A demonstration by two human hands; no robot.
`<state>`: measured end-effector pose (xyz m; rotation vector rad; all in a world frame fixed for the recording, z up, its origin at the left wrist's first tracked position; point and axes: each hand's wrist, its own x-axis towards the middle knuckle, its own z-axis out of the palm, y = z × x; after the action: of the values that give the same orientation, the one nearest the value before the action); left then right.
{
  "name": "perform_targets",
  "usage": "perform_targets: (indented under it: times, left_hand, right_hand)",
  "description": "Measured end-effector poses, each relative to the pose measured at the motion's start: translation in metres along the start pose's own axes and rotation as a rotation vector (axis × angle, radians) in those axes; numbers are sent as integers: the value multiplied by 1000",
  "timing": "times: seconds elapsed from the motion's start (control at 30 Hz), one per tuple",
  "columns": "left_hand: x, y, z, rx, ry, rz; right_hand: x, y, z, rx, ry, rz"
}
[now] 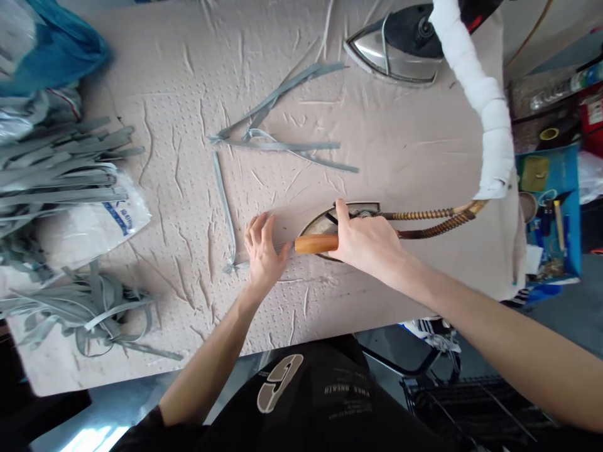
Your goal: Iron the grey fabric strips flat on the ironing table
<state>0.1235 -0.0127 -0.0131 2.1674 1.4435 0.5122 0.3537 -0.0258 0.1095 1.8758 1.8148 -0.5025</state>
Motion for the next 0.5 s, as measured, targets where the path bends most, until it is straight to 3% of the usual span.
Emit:
perform_targets:
  times: [0.27, 0.5]
  left_hand:
    - [-16, -33, -24, -7, 19, -11]
    - [-20, -44, -35, -10, 25, -35]
  right_hand:
    - [4, -13, -3, -59, -21, -14]
    - [13, -61, -19, -34, -38, -136]
